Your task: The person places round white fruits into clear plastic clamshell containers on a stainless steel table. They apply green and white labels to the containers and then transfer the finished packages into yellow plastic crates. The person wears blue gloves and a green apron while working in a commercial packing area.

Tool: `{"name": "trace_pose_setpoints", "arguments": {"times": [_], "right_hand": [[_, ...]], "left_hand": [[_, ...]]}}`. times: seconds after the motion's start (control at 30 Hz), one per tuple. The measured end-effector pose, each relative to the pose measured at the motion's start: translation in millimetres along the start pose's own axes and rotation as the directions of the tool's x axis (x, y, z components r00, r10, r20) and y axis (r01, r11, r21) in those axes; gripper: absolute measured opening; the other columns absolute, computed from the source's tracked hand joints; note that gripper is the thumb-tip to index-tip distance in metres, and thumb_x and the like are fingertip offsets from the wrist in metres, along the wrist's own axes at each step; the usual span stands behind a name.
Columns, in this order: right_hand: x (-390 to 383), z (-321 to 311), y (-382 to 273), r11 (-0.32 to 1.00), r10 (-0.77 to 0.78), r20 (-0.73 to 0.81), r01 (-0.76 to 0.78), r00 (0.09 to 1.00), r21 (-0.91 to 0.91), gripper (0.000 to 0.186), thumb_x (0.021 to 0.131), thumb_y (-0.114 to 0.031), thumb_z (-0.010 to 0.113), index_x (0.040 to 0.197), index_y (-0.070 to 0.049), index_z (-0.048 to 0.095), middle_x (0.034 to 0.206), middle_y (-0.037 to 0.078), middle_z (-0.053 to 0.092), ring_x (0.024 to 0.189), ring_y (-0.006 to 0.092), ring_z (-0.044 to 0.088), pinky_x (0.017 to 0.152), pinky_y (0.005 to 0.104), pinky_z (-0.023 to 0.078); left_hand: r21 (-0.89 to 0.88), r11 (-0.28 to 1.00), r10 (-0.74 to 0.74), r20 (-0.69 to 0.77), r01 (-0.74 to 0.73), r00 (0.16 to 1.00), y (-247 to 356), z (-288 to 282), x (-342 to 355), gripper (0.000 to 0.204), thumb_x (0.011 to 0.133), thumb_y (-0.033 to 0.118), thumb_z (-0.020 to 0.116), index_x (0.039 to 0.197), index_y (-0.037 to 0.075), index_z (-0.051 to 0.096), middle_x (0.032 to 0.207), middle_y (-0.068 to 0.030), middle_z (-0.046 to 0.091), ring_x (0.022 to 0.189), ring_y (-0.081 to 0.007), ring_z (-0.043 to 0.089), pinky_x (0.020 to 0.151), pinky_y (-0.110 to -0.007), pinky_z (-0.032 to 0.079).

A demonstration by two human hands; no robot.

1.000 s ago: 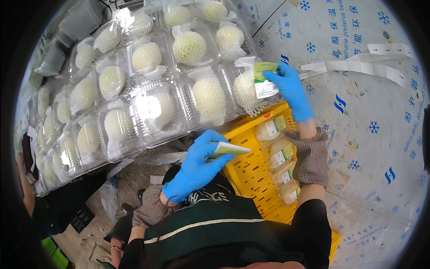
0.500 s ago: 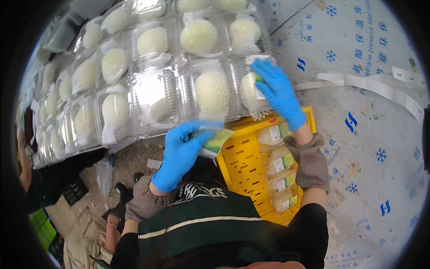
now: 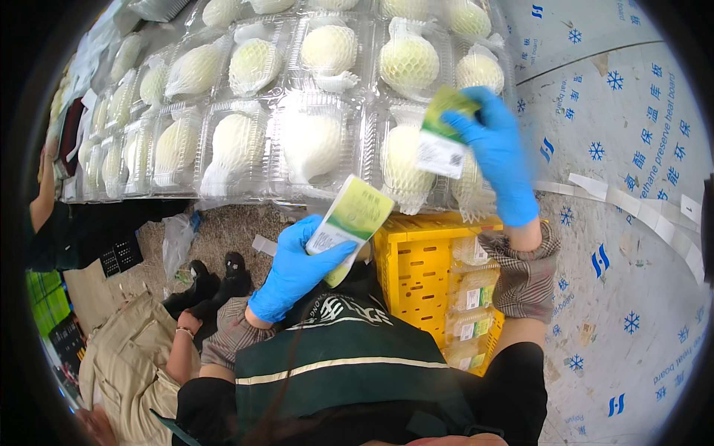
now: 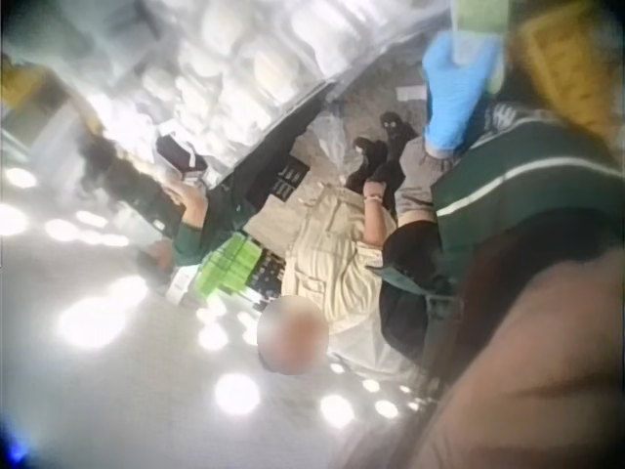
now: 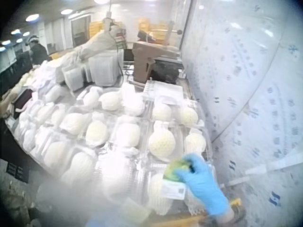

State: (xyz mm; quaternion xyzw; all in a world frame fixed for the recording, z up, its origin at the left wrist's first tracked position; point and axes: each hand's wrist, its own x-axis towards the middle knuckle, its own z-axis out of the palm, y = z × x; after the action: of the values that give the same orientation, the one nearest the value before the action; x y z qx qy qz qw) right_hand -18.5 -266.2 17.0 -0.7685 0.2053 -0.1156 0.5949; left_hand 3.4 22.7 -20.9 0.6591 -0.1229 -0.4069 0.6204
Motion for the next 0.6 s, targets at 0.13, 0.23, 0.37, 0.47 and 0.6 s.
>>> {"name": "trace_pose_setpoints", "arguments": {"times": [0.13,0.23,0.37,0.47,0.6], "right_hand": [[0,21,44,0.849,-0.051,0.149,0.121,0.988,-0.514,0.043,0.075,-0.028,0.072,0.106,-0.005,0.053,0.091,0.012,0.059,0.081,0.0191,0.058,0.067,0.0339,0.047],[-3,28,39,0.697,-0.392,-0.029,0.276,0.920,-0.661,0.037,0.075,-0.024,0.072,0.102,-0.004,0.057,0.087,0.010,0.060,0.077,0.0175,0.058,0.065,0.0322,0.047],[-41,65,-1,0.990,0.080,0.167,-0.059,0.983,-0.129,0.024,0.076,-0.017,0.071,0.094,-0.003,0.065,0.078,0.007,0.060,0.069,0.0158,0.058,0.062,0.0296,0.047],[-62,100,-28,0.993,0.114,0.408,-0.109,0.906,-0.036,0.018,0.078,-0.013,0.069,0.094,-0.003,0.068,0.078,0.007,0.062,0.068,0.0143,0.059,0.062,0.0272,0.048],[-42,126,-32,0.998,-0.057,0.354,0.053,0.934,0.022,0.015,0.081,-0.009,0.066,0.094,-0.003,0.068,0.081,0.008,0.065,0.070,0.0130,0.061,0.063,0.0241,0.049]], "left_hand": [[-0.083,0.975,0.215,0.131,-0.205,0.968,6,-13,4,0.035,0.077,-0.003,0.060,0.111,0.002,0.055,0.103,-0.0056,0.056,0.098,-0.0134,0.055,0.087,-0.027,0.044],[-0.267,0.945,0.137,-0.199,-0.188,0.971,19,2,2,0.041,0.078,-0.004,0.059,0.118,0.001,0.053,0.118,-0.0090,0.057,0.102,-0.0146,0.056,0.089,-0.028,0.046],[-0.187,0.969,0.139,-0.133,-0.163,0.981,11,-17,11,0.031,0.076,0.000,0.067,0.107,-0.001,0.061,0.104,-0.0085,0.064,0.092,-0.0147,0.061,0.082,-0.026,0.049],[-0.249,0.967,-0.111,-0.219,0.054,0.969,14,-27,1,0.026,0.076,0.003,0.070,0.100,-0.001,0.064,0.095,-0.0086,0.066,0.085,-0.0136,0.062,0.077,-0.025,0.050],[-0.162,0.987,-0.040,-0.254,-0.001,0.966,22,-33,-16,0.030,0.076,0.010,0.072,0.101,-0.004,0.063,0.089,-0.0085,0.067,0.079,-0.0119,0.063,0.072,-0.024,0.050]]}}
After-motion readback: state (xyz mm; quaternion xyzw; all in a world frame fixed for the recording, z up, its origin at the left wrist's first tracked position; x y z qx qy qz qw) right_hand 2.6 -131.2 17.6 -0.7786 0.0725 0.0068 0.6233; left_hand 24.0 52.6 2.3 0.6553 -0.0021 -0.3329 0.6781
